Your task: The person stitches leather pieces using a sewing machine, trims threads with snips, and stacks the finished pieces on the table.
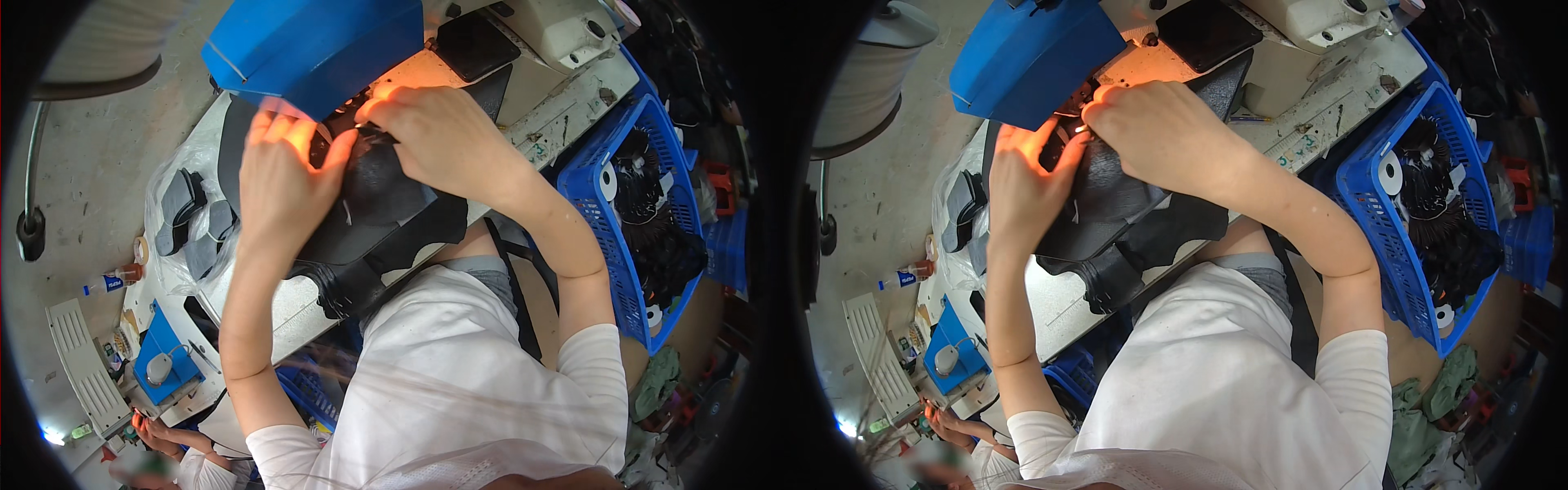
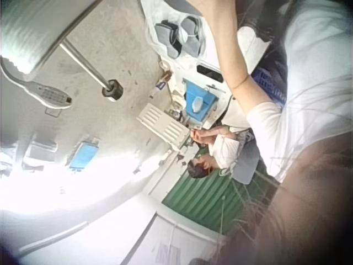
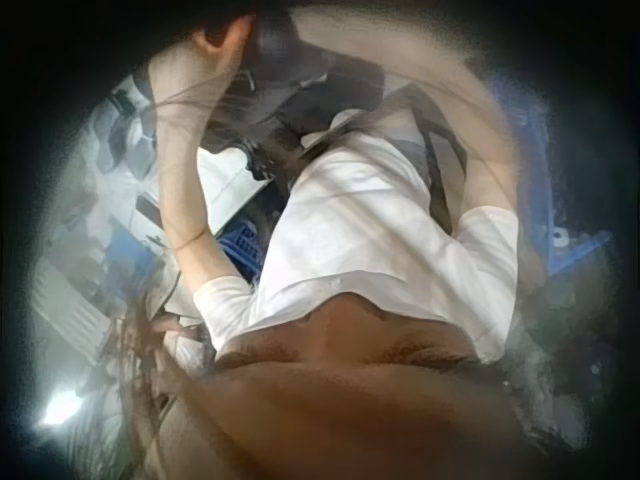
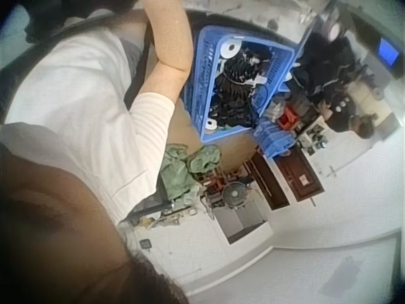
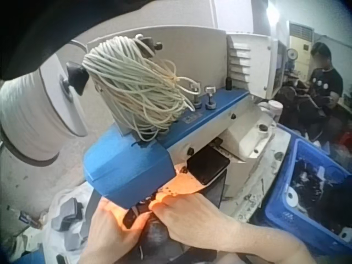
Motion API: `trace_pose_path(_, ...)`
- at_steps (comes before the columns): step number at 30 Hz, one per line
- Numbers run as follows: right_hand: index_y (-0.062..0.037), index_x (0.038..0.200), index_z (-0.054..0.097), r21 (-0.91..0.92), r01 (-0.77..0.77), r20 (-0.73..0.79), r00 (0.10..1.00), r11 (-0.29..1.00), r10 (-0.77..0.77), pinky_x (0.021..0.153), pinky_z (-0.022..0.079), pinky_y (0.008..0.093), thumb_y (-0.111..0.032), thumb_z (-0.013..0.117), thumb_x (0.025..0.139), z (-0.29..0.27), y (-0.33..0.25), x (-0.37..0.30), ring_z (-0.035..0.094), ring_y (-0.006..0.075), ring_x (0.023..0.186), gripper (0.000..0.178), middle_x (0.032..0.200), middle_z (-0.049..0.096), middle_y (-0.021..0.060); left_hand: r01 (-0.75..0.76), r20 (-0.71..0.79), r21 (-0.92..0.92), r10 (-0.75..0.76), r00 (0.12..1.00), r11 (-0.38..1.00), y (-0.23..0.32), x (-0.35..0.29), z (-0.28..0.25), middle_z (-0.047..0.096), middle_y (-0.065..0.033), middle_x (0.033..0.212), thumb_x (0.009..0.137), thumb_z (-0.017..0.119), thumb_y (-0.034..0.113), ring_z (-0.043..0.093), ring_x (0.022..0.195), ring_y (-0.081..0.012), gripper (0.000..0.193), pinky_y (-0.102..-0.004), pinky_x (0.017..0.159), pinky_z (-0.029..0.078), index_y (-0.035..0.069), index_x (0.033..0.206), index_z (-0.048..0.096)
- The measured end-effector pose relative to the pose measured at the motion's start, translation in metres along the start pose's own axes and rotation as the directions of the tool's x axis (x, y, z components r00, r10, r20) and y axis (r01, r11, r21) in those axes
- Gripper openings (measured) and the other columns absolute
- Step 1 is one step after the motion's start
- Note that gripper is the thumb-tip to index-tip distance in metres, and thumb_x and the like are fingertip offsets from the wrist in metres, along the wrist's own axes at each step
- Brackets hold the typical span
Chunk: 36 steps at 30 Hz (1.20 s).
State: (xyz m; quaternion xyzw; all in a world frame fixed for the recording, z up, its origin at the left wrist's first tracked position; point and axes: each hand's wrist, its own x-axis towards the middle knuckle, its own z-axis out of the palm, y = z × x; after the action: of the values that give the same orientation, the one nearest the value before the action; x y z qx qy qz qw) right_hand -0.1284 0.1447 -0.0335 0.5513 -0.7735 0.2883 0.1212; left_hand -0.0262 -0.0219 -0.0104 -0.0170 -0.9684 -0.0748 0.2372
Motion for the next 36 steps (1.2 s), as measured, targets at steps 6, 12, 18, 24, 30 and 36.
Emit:
trace_pose_path(6,-0.0044,0.117,0.065,0.012,-0.086,0.275,0.958,0.996,0.080,0.081,0.052,0.0397,-0.008,0.065,0.079,-0.018,-0.017,0.000,0.066,0.0310,0.092,0.039,0.096,0.068,0.0104,0.198,0.259,-0.476,-0.079,0.963,0.857,-0.081,0.017,0.005,0.069,-0.0154,0.105,0.082,0.075,0.020,0.060,0.102,-0.0348,0.022,-0.0406,0.089,0.047,0.001,0.094,0.072)
trace_pose_path(12,-0.0041,0.114,0.060,0.073,-0.016,0.045,0.999,0.997,0.013,0.076,0.052,0.0376,-0.008,0.064,0.081,-0.024,-0.024,-0.021,0.065,0.0297,0.087,0.034,0.093,0.064,0.0107,0.169,0.108,-0.062,-0.162,0.981,0.984,-0.082,-0.005,-0.014,0.064,-0.0184,0.122,0.086,0.072,0.025,0.059,0.113,-0.0360,0.039,-0.0419,0.097,0.046,-0.001,0.113,0.066)
trace_pose_path(18,-0.0080,0.121,0.060,-0.074,-0.045,0.102,0.993,0.996,0.052,0.065,0.053,0.0391,-0.016,0.066,0.087,-0.014,-0.030,-0.016,0.067,0.0296,0.074,0.035,0.090,0.066,0.0109,0.236,0.028,0.237,-0.249,0.968,0.942,-0.011,-0.063,-0.031,0.058,-0.0232,0.127,0.087,0.072,0.028,0.058,0.114,-0.0385,0.048,-0.0425,0.096,0.048,-0.004,0.120,0.059)
trace_pose_path(24,-0.0111,0.116,0.063,-0.158,0.022,0.142,0.990,0.987,0.001,0.059,0.053,0.0367,-0.019,0.068,0.086,-0.001,-0.041,0.002,0.067,0.0274,0.069,0.031,0.084,0.066,0.0097,0.333,0.036,0.163,-0.342,0.939,0.929,0.024,-0.066,-0.029,0.053,-0.0261,0.129,0.087,0.072,0.024,0.054,0.117,-0.0412,0.047,-0.0439,0.097,0.046,-0.006,0.120,0.057)
trace_pose_path(30,-0.0028,0.118,0.063,-0.059,-0.053,0.147,0.987,0.997,0.062,0.057,0.052,0.0343,-0.008,0.064,0.078,-0.031,-0.043,-0.019,0.068,0.0247,0.069,0.040,0.076,0.065,0.0110,0.489,0.058,0.043,-0.491,0.869,0.871,0.031,-0.092,-0.031,0.035,-0.0384,0.140,0.085,0.074,0.029,0.040,0.130,-0.0522,0.057,-0.0494,0.106,0.038,0.004,0.133,0.054)
trace_pose_path(36,-0.0026,0.117,0.063,-0.151,0.050,0.049,0.998,0.987,-0.043,0.058,0.052,0.0352,-0.007,0.063,0.077,-0.012,-0.041,-0.012,0.068,0.0257,0.070,0.039,0.080,0.065,0.0116,0.456,0.050,0.068,-0.460,0.887,0.887,0.033,-0.091,-0.028,0.035,-0.0390,0.141,0.085,0.074,0.028,0.039,0.131,-0.0523,0.060,-0.0489,0.106,0.038,0.004,0.135,0.053)
